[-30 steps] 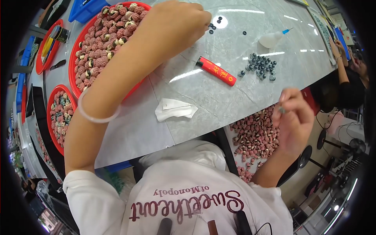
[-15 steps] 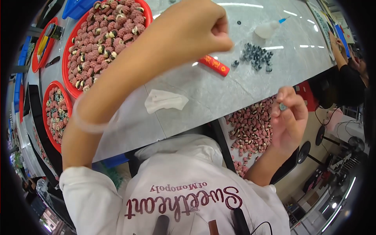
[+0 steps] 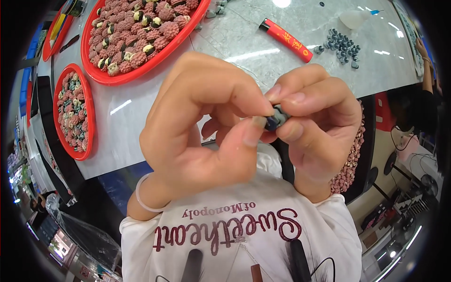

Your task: The person assembles small components by picking up green plastic parts and black rings from the tabletop, fitting the rings onto the parts by hand, and placing the assembled pieces onto the table.

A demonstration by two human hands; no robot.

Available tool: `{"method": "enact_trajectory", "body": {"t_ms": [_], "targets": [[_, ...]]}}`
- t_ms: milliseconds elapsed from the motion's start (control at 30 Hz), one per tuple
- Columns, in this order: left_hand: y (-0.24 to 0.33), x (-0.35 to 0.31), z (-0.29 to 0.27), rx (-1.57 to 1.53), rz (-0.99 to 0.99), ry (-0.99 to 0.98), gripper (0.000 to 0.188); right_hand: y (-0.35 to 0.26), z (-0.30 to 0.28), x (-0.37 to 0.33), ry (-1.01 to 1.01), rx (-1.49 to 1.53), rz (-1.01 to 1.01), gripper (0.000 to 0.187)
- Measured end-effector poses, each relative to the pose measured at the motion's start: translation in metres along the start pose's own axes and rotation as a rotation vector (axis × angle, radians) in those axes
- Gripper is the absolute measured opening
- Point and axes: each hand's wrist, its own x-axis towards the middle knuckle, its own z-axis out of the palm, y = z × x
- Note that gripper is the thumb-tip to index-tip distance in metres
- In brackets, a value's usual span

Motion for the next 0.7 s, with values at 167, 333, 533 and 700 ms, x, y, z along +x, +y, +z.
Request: {"method": "enact_trajectory", "body": {"t_ms": [167,333,533,700], "targets": [[-0.001,-0.006,-0.007,0.213,0.171,0.009,0.014,0.007,0.012,-0.006,0.083,-0.012,-0.047,0.019],[-0.003,-0.003,-0.009,0.377,0.362,0.000,0.019,-0.002,0.013,-0.009,0.107,0.103,0.182,0.019],[-0.001,-0.009,-0.004,0.451,0.453,0.103,0.021,-0.001,0.017,-0.010,0.148,0.242,0.201,0.017],[-0.001,-0.009,0.002,0.385,0.352,0.098,0.017,0.000,0.016,-0.012,0.191,0.276,0.215,0.015]]}}
